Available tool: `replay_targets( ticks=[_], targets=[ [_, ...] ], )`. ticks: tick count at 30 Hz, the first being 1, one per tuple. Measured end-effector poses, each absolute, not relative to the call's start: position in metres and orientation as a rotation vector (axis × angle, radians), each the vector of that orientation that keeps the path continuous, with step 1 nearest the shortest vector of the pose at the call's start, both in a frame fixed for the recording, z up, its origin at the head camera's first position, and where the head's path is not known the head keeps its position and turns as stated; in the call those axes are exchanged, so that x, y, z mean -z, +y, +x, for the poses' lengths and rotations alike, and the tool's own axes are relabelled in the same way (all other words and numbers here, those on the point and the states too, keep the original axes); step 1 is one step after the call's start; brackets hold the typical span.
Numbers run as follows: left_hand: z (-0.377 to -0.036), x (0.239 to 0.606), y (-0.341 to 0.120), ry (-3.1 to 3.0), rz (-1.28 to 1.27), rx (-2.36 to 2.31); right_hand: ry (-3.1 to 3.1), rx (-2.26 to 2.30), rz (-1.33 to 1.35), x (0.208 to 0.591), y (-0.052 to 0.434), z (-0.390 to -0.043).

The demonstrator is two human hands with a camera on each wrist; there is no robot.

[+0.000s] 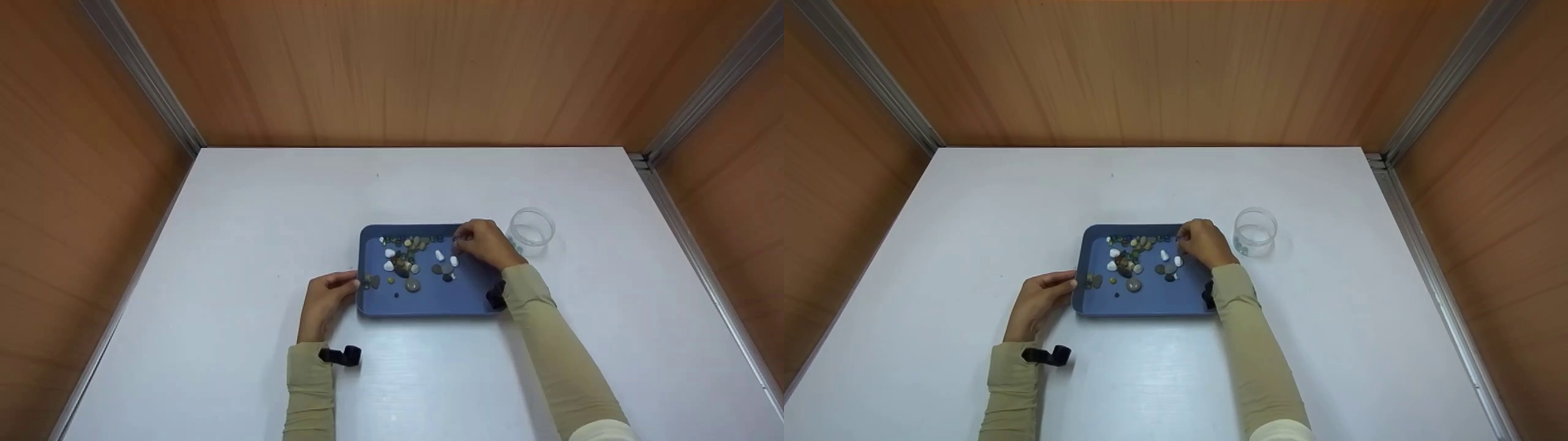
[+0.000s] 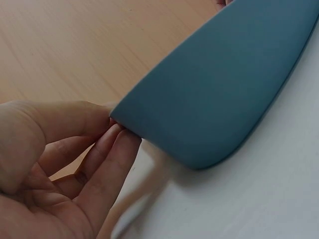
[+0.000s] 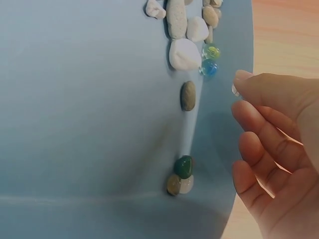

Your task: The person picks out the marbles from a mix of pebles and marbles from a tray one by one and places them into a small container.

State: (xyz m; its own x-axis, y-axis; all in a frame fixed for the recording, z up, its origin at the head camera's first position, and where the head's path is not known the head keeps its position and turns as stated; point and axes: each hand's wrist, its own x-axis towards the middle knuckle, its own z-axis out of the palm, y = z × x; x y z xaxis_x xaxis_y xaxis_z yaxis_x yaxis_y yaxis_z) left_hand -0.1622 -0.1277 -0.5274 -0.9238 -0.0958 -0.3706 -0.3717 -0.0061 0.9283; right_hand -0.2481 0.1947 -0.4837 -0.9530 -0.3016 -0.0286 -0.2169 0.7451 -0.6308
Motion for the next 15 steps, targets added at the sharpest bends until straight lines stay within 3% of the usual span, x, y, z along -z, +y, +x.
replay_targets(
  ticks=[15],
  targets=[
    [-0.1636,0.5286,-0.129,2.06,-0.512,-2.048,2.831,1.015,-0.426,0.473,0.2039,-0.2475]
  ],
)
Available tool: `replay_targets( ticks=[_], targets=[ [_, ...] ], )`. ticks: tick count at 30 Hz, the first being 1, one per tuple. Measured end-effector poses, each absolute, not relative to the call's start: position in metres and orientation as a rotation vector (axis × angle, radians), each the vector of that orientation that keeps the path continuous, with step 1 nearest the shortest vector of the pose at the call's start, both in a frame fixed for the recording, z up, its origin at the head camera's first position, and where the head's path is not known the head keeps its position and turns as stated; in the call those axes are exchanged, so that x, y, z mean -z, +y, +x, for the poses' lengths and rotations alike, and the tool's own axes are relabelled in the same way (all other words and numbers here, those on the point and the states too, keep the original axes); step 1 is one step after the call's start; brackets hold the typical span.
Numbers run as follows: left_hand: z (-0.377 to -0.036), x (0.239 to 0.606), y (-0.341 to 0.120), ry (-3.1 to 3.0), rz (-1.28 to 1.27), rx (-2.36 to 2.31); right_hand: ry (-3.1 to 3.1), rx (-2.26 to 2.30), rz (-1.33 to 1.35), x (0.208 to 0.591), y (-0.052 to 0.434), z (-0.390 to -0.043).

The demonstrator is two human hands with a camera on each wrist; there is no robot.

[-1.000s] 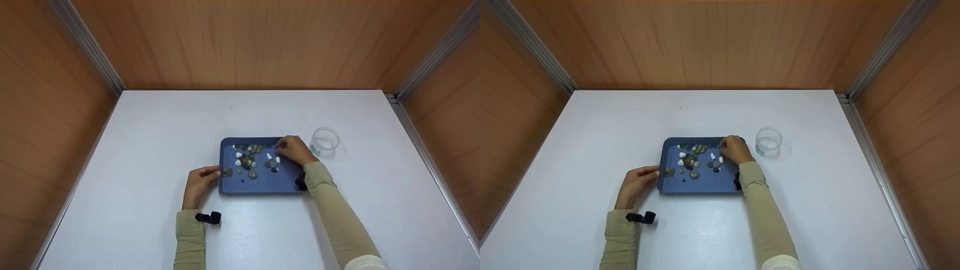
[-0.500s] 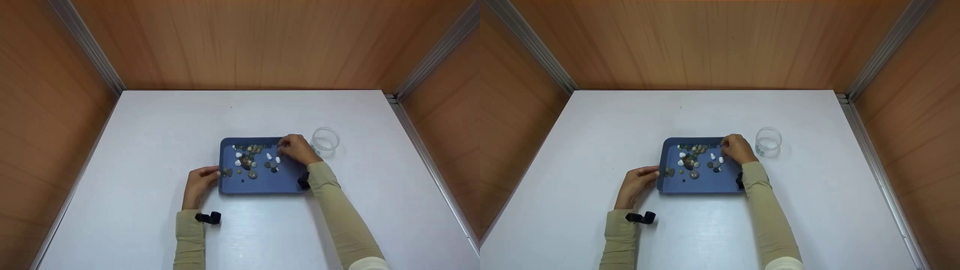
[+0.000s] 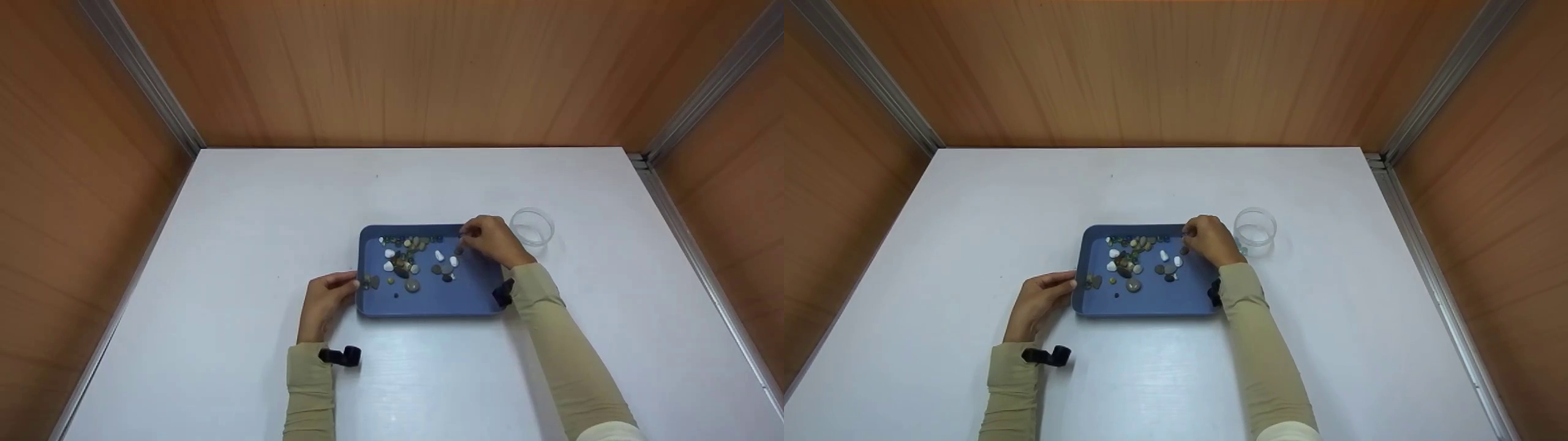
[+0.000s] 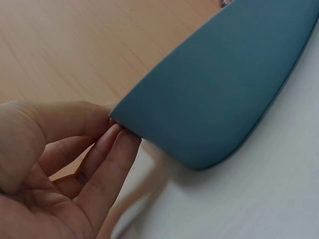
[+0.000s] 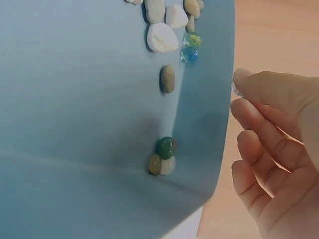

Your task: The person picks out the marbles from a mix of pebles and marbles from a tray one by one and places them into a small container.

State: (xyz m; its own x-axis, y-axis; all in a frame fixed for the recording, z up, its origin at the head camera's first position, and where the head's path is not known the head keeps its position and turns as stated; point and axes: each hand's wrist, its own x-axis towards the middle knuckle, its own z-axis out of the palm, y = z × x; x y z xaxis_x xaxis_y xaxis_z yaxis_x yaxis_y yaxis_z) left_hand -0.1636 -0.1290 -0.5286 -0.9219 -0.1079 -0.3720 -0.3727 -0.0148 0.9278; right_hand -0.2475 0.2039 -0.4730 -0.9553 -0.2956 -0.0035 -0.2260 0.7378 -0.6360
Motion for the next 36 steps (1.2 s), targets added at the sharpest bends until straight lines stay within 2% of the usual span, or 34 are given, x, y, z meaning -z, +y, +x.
replay_targets(
  ticks=[36],
  targets=[
    [-0.163,0.526,-0.129,2.087,-0.519,-2.001,2.974,0.986,-0.408,0.455,0.257,-0.245]
  ],
)
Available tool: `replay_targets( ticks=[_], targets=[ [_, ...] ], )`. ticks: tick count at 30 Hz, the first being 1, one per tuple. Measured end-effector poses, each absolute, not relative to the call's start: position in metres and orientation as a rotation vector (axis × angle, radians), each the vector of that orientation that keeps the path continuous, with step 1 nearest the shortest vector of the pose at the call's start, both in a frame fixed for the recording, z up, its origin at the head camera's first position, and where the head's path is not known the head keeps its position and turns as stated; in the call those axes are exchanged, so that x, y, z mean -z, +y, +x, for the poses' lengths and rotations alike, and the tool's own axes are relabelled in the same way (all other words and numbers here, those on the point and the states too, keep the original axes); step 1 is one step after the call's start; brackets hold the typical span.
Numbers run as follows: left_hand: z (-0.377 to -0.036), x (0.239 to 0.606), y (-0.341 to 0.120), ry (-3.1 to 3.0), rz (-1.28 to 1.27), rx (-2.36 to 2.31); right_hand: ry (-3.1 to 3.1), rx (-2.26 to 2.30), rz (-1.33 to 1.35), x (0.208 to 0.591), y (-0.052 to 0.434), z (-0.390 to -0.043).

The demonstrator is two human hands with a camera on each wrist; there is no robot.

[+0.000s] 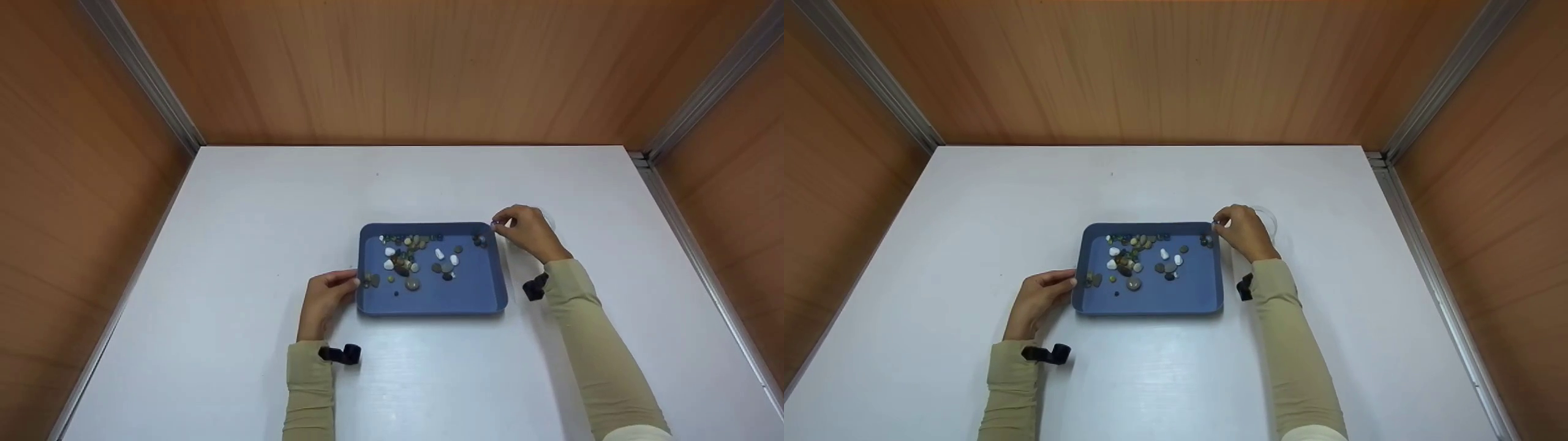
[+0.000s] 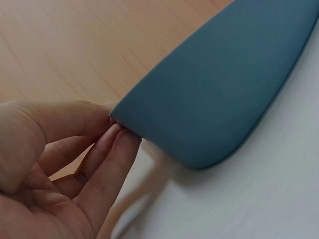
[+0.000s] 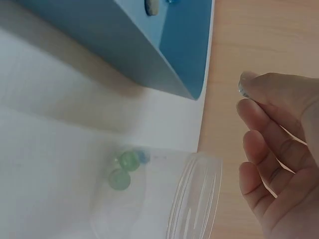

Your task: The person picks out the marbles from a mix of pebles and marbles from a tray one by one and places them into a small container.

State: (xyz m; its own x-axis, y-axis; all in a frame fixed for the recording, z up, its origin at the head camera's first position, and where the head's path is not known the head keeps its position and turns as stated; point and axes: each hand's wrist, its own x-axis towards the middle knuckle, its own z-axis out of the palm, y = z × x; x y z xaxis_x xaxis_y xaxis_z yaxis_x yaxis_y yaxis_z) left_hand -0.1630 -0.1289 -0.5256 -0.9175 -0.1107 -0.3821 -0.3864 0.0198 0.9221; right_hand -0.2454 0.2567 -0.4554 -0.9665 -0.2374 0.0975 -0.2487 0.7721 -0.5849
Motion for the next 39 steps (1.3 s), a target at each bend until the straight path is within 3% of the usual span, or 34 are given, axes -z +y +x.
replay_targets(
  ticks=[39],
  targets=[
    [-0.163,0.528,-0.128,2.055,-0.489,-2.053,-2.946,-0.922,0.243,0.458,0.302,-0.239]
  ],
)
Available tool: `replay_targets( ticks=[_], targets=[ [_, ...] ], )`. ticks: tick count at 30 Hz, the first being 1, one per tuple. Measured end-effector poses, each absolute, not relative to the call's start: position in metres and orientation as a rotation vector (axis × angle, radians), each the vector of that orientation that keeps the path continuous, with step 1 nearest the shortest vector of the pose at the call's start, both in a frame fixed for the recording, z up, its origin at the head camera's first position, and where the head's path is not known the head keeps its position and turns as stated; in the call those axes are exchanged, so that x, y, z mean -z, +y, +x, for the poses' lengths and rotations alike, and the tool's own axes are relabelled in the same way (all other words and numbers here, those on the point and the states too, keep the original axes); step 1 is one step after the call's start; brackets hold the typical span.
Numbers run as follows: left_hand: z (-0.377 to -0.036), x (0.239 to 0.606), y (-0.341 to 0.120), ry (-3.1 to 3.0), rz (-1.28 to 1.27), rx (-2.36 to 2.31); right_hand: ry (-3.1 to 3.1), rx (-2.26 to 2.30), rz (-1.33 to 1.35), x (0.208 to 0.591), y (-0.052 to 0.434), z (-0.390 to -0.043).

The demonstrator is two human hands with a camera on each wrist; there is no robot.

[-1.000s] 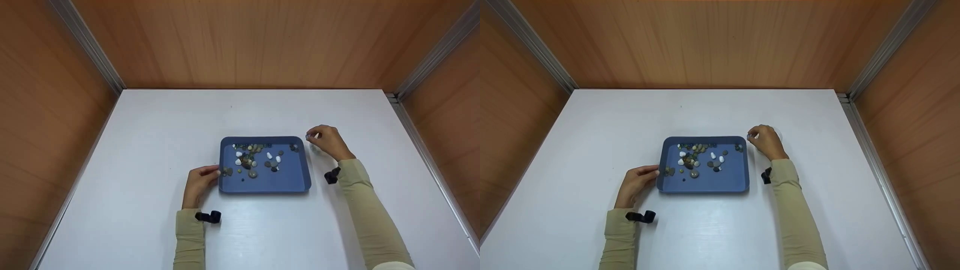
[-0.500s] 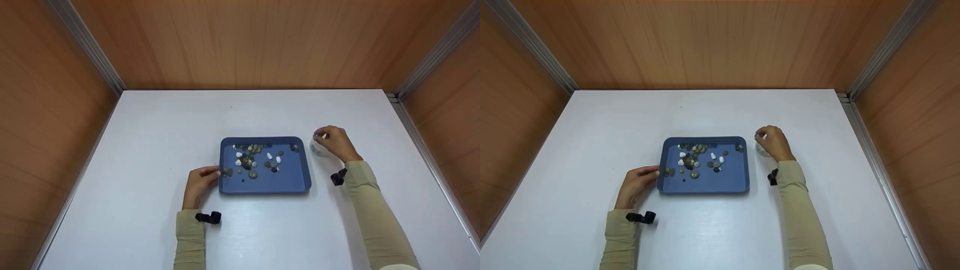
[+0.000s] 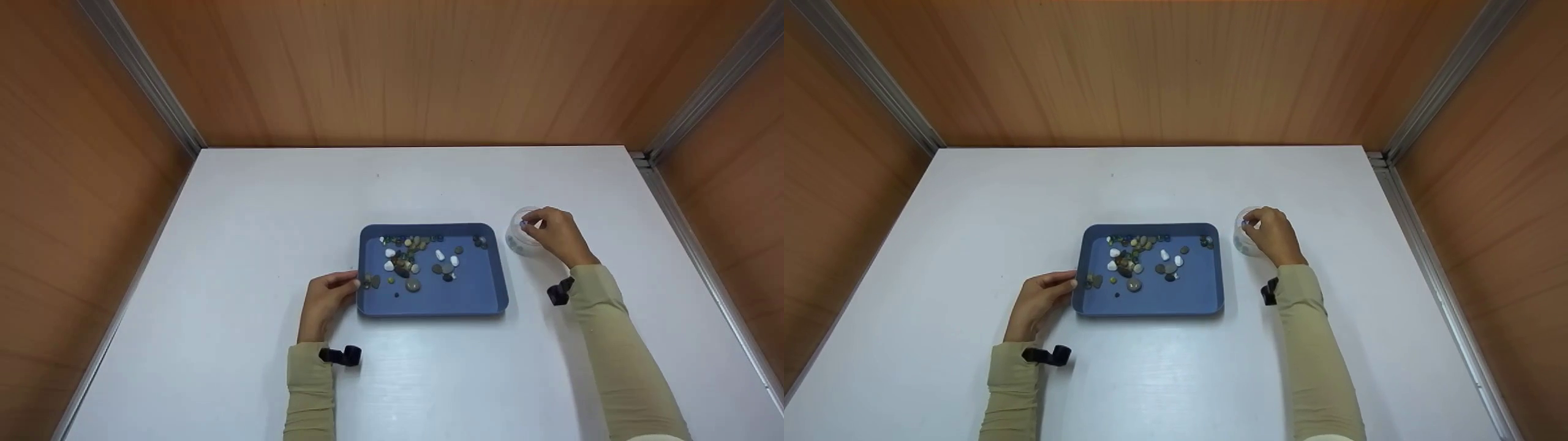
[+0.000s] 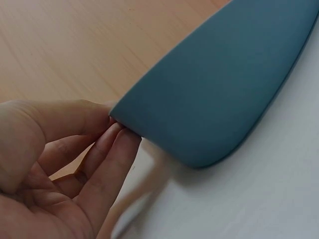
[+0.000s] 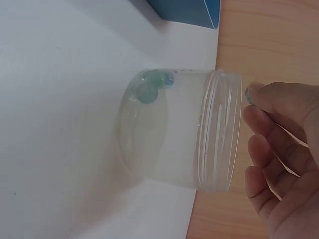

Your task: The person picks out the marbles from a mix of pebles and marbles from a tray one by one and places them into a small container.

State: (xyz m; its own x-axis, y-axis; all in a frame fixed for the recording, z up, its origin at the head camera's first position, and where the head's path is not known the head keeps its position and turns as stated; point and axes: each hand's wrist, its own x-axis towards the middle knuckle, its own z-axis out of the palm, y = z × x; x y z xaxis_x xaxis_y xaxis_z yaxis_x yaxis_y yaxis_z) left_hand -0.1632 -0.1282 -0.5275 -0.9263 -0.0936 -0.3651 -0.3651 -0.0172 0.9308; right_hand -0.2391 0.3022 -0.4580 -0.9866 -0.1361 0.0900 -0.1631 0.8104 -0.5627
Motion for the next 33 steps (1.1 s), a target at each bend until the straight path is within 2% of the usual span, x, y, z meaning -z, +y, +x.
replay_targets(
  ticks=[33],
  targets=[
    [-0.163,0.526,-0.129,2.065,-0.493,-2.027,-2.96,-0.926,0.2,0.461,0.316,-0.234]
  ],
)
